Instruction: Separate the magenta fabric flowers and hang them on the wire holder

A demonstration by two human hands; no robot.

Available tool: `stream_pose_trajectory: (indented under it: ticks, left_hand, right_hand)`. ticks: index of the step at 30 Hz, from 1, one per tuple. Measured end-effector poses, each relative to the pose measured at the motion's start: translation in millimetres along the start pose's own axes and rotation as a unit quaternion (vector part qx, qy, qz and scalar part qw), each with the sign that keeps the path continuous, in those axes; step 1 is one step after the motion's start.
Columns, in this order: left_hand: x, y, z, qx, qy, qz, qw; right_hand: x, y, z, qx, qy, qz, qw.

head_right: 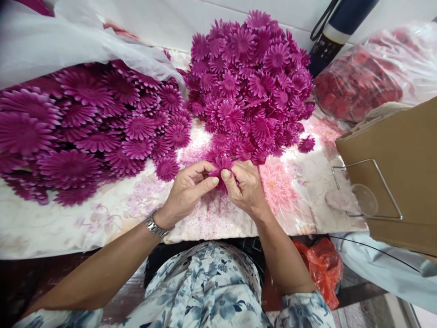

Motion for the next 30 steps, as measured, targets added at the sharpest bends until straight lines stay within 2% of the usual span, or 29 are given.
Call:
stream_pose_trajectory:
  ticks: [4,9,18,21,26,28,30]
  left_hand:
    - [-0.2,-1.3,-0.3,-0.008,-0.009,0.006,1.0]
    - [-2.6,-2.0,-1.5,0.009,0.003,-0.008,1.0]
    - [-6.2,-2.5,2.2,0.04,-0.03,-0.065,0.997]
    - [-9.3,-1.3,1.3,0.063,-0.032,-0.084,0.994]
    - [-8.9,-0.4,-2.4,0.068,-0.012,-0.068,0.995]
    - [-7.6,-0.4,-3.0,0.06,-0.009,-0.065,0.996]
    - [-5.5,-0.5,-3.2,0.053,-0.014,-0.062,0.997]
  right_hand:
    - [-1.3,0.5,0.6,0.004,0.015,0.003,1.0]
    - [2.0,0.9,-0.2,0.003,0.055,0.046,0.997]
    - [4.9,5.0,6.3,-0.056,-0.035,0.077,0.995]
    - [7.4,7.5,11.8,-0.079,-0.059,0.107,0.989]
    - [8.2,6.4,11.2,-0.075,-0.061,0.132,0.987]
    - [13.2,6.3,14.7,-0.096,-0.062,0.17,0.979]
    - [22.7,8.9,23.4,-0.135,-0.058,0.235,0.961]
Point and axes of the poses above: each hand's wrist, its own y-axis away from the middle knuckle, its own x-axis out of the back of the hand, z = x × y, the point moved 6 cm from there along -y, towards the middle knuckle, and after that the axes turned 2 degrees about -x, right-handed, at the moved point
